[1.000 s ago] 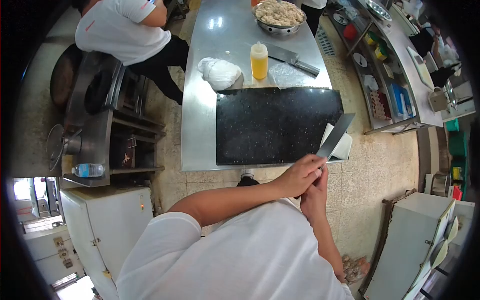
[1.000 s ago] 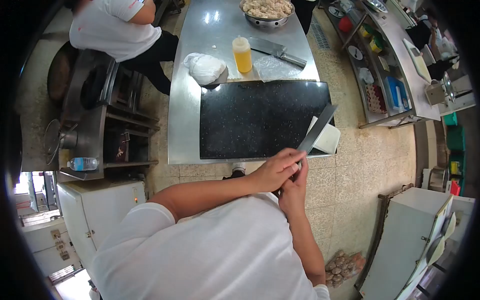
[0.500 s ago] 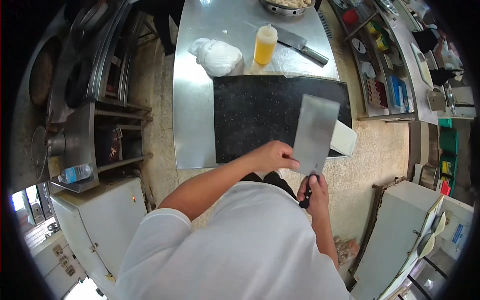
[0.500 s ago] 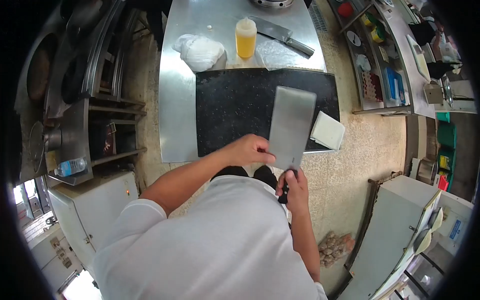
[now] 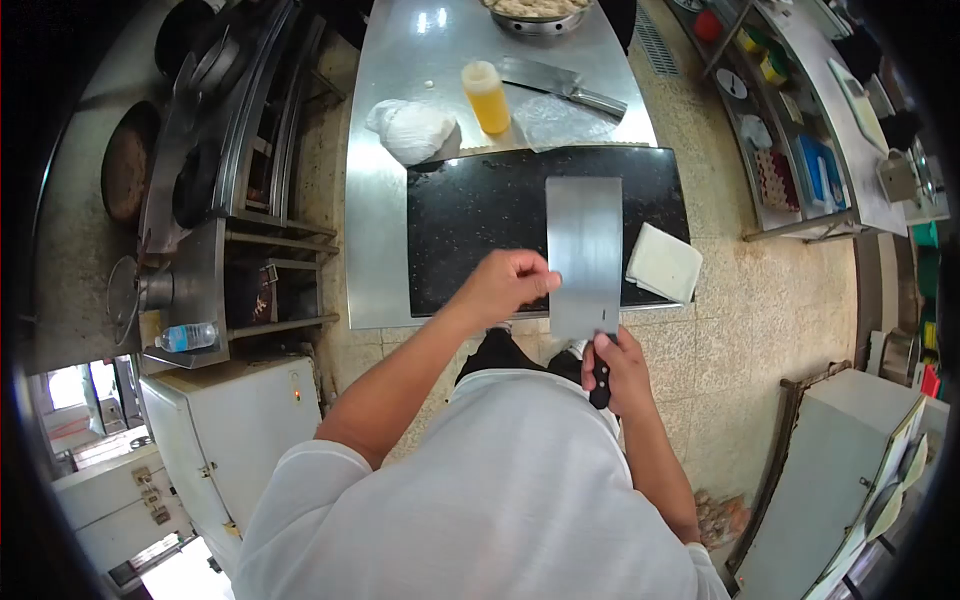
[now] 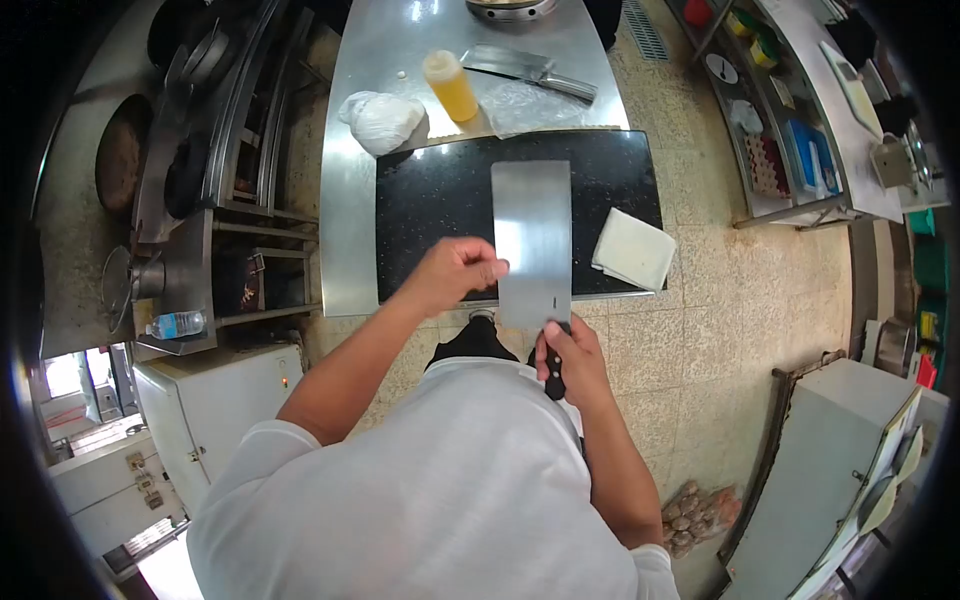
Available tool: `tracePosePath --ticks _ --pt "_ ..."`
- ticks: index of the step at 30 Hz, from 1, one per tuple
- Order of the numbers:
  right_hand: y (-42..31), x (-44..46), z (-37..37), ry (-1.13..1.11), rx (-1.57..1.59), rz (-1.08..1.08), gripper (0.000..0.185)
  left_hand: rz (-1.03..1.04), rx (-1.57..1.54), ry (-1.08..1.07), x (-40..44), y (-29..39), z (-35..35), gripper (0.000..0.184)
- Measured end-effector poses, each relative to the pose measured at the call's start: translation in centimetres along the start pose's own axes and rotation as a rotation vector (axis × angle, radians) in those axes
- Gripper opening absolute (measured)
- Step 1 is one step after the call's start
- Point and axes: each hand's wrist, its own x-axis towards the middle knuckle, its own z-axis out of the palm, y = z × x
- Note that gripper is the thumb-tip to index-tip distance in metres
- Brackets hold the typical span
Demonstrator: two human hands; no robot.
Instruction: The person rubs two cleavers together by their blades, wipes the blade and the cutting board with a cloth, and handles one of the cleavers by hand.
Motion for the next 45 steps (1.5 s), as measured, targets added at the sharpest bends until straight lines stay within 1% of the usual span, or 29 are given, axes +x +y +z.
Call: tracePosePath --ticks 1,3,4,8,11,13,14,16,20,22,25,29,32,34,37,39,41,43,44,45 --pt "-0.3 0.3 0.0 0.000 0.009 -0.005 0.014 0.000 0.010 -0.003 -0.3 -0.1 1.3 0.028" --pt "-0.9 0.3 -0.3 0.070 0.174 -0.035 0.015 -0.121 -0.123 -0.088 -1.4 -0.7 3.6 0.023" --pt "-1.1 0.2 -0.8 0.050 0.202 -0.049 0.016 -0.104 -0.057 -0.092 -1.8 -0.4 4.4 0.023" --pt "-1.1 -0.6 -2.5 0.016 0.213 -0.043 0.016 -0.065 -0.103 -0.082 -2.5 -1.1 6.1 0.023" --pt "-1.8 -1.2 -3.4 -0.030 0.201 -0.051 0.016 -0.025 -0.016 -0.094 -2.4 -0.5 6.8 0.019" --pt "-2.0 -1.5 -3.8 -0.048 0.195 -0.076 0.017 -0.036 -0.288 -0.081 -2.6 0.1 7.2 0.009" --pt "-2.1 -1.6 -3.9 -0.057 0.191 -0.076 0.017 -0.032 -0.289 -0.073 -2.7 0.1 7.4 0.009" --pt "-2.4 -1.8 -3.9 -0.059 0.186 -0.099 0.018 -0.002 -0.502 -0.054 -2.8 0.1 8.1 0.004" --pt "-1.5 -1.8 -4.0 -0.068 0.136 -0.160 0.023 0.043 -0.555 0.041 -4.0 0.3 9.6 0.006" --pt "-1.0 -2.1 -3.7 -0.119 0.105 -0.259 0.025 0.093 -0.615 0.100 -4.6 0.5 10.0 0.006" --pt "-0.9 -3.0 -2.7 -0.132 0.157 -0.265 0.026 0.111 -0.663 0.142 -5.3 1.8 10.1 0.007" --pt "-0.2 -4.0 -1.7 -0.151 0.159 -0.243 0.022 0.179 -0.752 0.135 -5.1 1.3 8.9 0.008" --pt "0.1 -4.1 -0.5 -0.172 0.127 -0.305 0.021 0.220 -0.752 0.120 -5.4 2.5 7.8 0.010" --pt "0.7 -4.1 0.6 -0.175 -0.002 -0.318 0.021 0.226 -0.824 0.150 -5.5 3.0 6.5 0.010" --pt "1.5 -3.9 2.9 -0.125 0.018 -0.381 0.021 0.280 -0.794 0.050 -5.7 3.2 3.7 0.010" --pt "1.8 -3.9 4.7 -0.094 0.021 -0.408 0.022 0.288 -0.789 0.045 -6.4 3.3 2.3 0.009" --pt "2.4 -3.7 6.4 -0.051 0.032 -0.426 0.023 0.277 -0.786 0.035 -6.9 2.4 0.6 0.009" --pt "2.8 -3.6 7.4 -0.039 -0.103 -0.405 0.020 0.303 -0.816 0.046 -7.2 0.4 -0.9 0.009" --pt "3.4 -3.9 7.8 -0.022 -0.112 -0.403 0.020 0.298 -0.831 0.034 -7.5 -0.7 -1.9 0.009" --pt "4.1 -3.9 7.9 -0.020 -0.197 -0.354 0.017 0.367 -0.916 0.023 -7.6 -1.9 -3.3 0.010"
